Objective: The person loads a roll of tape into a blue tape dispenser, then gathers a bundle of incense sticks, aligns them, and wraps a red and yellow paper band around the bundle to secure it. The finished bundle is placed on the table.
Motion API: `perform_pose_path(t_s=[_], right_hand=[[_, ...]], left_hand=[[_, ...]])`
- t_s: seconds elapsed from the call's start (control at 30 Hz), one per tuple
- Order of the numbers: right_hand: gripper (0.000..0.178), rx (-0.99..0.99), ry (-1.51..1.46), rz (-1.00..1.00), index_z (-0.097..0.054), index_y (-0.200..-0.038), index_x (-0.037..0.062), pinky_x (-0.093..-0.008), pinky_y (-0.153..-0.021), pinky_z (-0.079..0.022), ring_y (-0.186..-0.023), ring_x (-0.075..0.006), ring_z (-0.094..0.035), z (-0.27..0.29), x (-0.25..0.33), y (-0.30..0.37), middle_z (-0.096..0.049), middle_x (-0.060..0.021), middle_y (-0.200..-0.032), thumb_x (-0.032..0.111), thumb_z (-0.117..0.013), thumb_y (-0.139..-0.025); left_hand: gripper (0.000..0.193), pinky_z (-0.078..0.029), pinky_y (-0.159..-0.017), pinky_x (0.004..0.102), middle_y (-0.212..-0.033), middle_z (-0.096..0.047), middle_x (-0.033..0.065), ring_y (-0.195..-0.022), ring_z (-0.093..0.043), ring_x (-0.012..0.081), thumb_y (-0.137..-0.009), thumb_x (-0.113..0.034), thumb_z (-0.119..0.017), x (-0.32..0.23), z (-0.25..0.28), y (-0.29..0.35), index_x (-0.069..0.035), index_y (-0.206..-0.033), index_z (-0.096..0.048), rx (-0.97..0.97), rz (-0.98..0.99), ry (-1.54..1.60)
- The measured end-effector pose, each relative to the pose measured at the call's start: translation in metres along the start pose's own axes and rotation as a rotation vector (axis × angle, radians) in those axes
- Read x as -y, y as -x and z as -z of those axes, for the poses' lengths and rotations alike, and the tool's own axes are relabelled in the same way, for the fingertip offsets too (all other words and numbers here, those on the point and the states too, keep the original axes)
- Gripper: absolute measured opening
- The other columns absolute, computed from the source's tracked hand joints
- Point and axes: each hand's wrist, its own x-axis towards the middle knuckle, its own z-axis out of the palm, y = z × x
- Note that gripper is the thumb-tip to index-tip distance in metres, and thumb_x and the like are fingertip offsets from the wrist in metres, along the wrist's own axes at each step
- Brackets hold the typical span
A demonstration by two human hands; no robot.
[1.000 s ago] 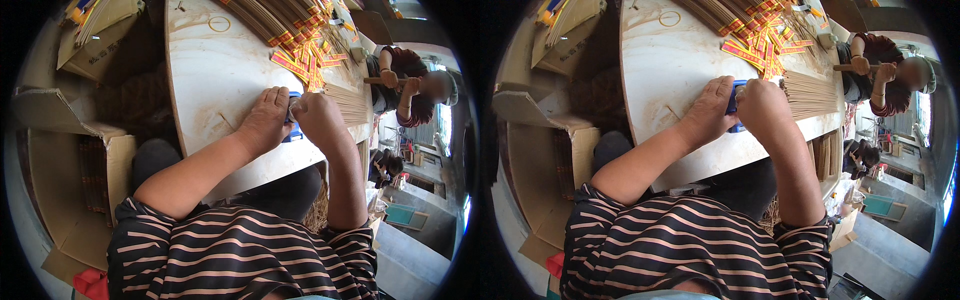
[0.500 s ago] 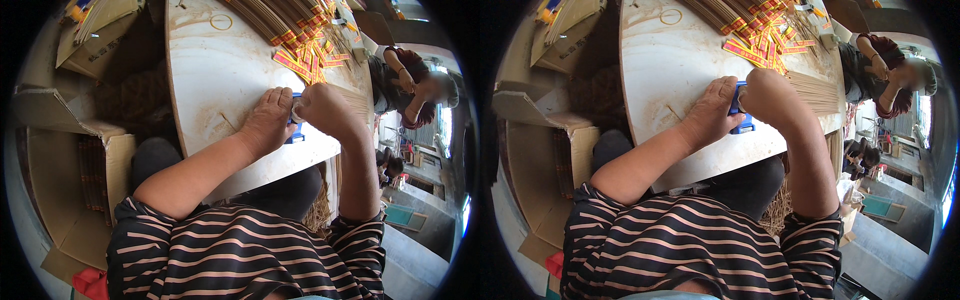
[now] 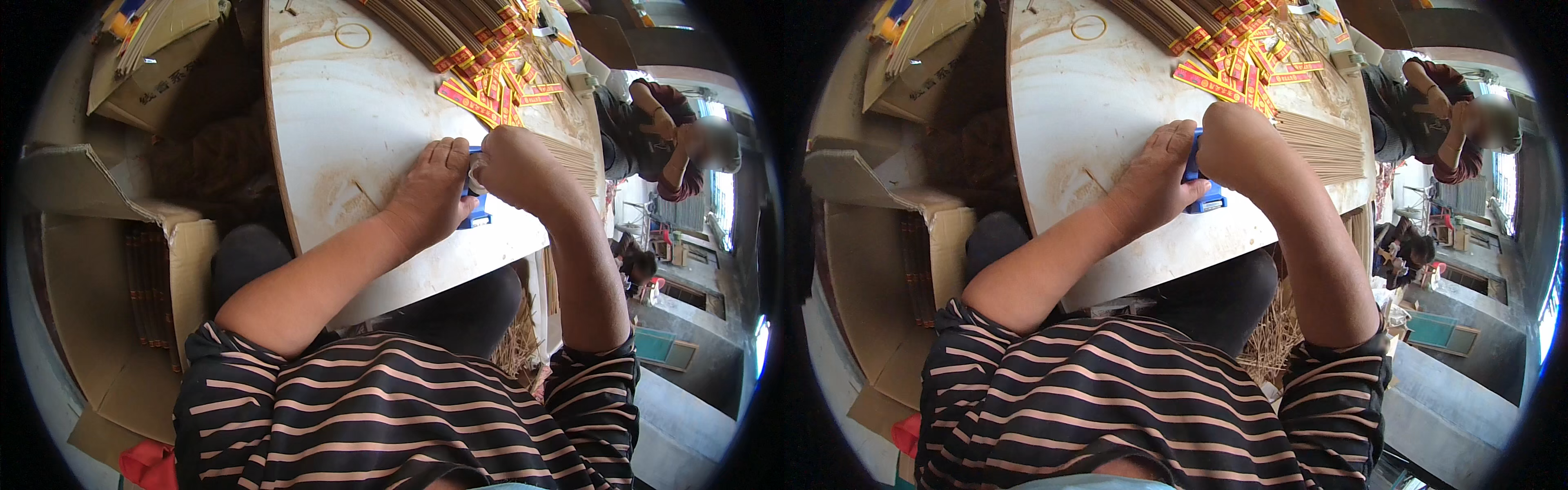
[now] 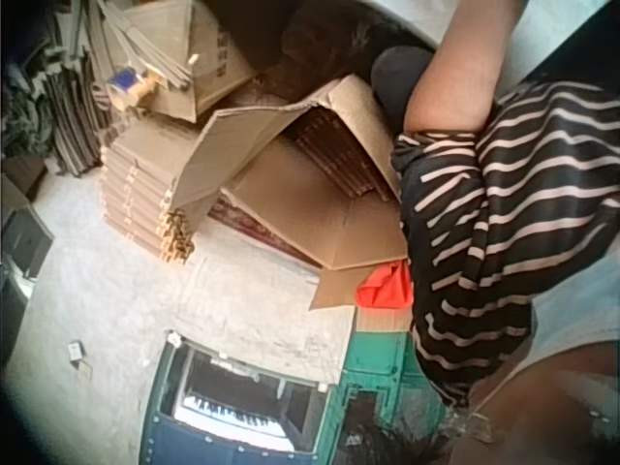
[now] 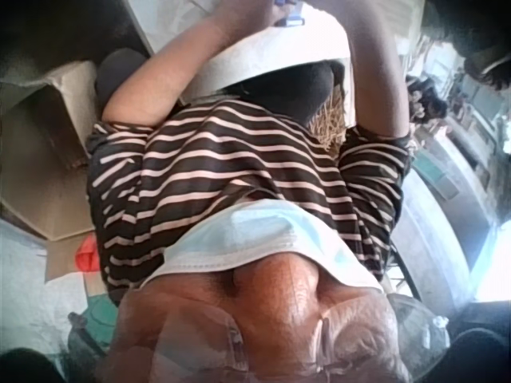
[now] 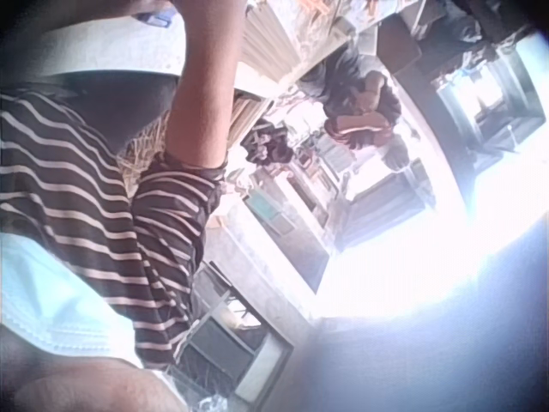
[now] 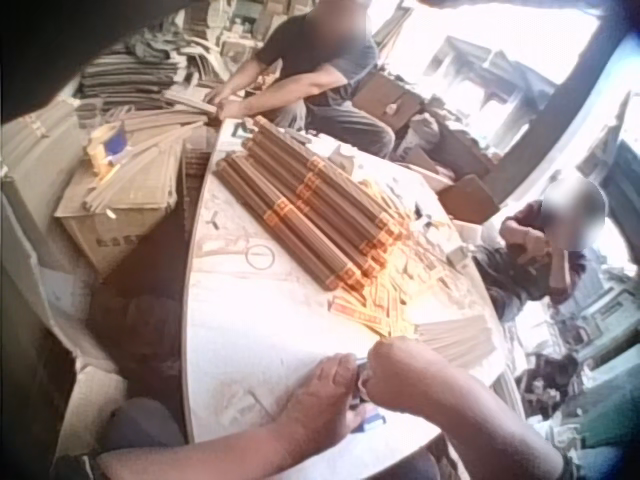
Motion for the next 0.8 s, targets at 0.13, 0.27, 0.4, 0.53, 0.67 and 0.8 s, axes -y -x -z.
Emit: perform_pose_path(t_s=[0.13, 0.27, 0.4, 0.53, 0.67, 0.8], right_hand=[[0.019, 0.116, -0.462, -0.067, -0.062, -0.073, -0.0043, -0.0304, -0.047, -0.046, -0.048, -0.0169, -0.058, 0.014, -0.009, 0.014, -0.058, -0.0105, -0.056, 0.014, -0.063, -0.074], [0.019, 0.035, -0.314, 0.021, -0.06, -0.077, -0.0038, -0.0286, -0.047, -0.045, -0.052, -0.0146, -0.058, 0.002, -0.011, 0.019, -0.057, -0.0093, -0.057, 0.014, -0.065, -0.072], [0.026, -0.071, -0.291, -0.021, -0.058, -0.084, -0.0049, -0.0317, -0.055, -0.047, -0.062, -0.0215, -0.06, -0.002, -0.008, 0.014, -0.06, -0.015, -0.068, 0.015, -0.066, -0.069], [0.031, -0.032, -0.315, -0.049, -0.058, -0.089, -0.0058, -0.0328, -0.061, -0.048, -0.069, -0.0243, -0.062, 0.008, -0.002, 0.012, -0.062, -0.0182, -0.076, 0.014, -0.067, -0.067], [0.032, -0.025, -0.363, -0.054, -0.06, -0.093, -0.0054, -0.0322, -0.062, -0.047, -0.07, -0.0221, -0.061, 0.005, -0.004, 0.013, -0.063, -0.0171, -0.077, 0.013, -0.067, -0.068], [0.029, -0.084, -0.469, -0.04, -0.063, -0.096, -0.0023, -0.0356, -0.065, -0.049, -0.068, -0.0253, -0.062, -0.002, -0.009, 0.018, -0.063, -0.0179, -0.075, 0.013, -0.063, -0.071]], left_hand=[[0.069, -0.035, -0.1, 0.0424, -0.12, -0.043, 0.0247, -0.115, -0.042, 0.0385, -0.07, -0.013, -0.072, 0.001, -0.001, 0.0, 0.005, -0.123, -0.032, -0.014, 0.034, -0.017], [0.068, -0.035, -0.099, 0.0419, -0.119, -0.044, 0.0242, -0.114, -0.043, 0.0377, -0.07, -0.014, -0.072, 0.004, -0.005, 0.0, 0.005, -0.122, -0.033, -0.013, 0.034, -0.039], [0.067, -0.036, -0.098, 0.0419, -0.119, -0.044, 0.0234, -0.113, -0.043, 0.0375, -0.07, -0.013, -0.072, 0.002, 0.0, -0.002, 0.004, -0.122, -0.033, 0.017, 0.009, -0.048], [0.066, -0.036, -0.097, 0.0422, -0.116, -0.045, 0.0226, -0.112, -0.043, 0.0374, -0.07, -0.014, -0.071, 0.003, -0.004, 0.0, 0.002, -0.122, -0.033, -0.004, 0.029, -0.03], [0.067, -0.035, -0.098, 0.0419, -0.118, -0.045, 0.0231, -0.114, -0.043, 0.0373, -0.071, -0.016, -0.072, 0.002, 0.0, -0.001, 0.003, -0.122, -0.033, 0.038, 0.045, -0.015], [0.07, -0.035, -0.101, 0.0411, -0.123, -0.044, 0.0236, -0.117, -0.042, 0.0364, -0.073, -0.021, -0.072, 0.001, 0.0, 0.001, 0.005, -0.125, -0.033, 0.015, 0.041, -0.03]])
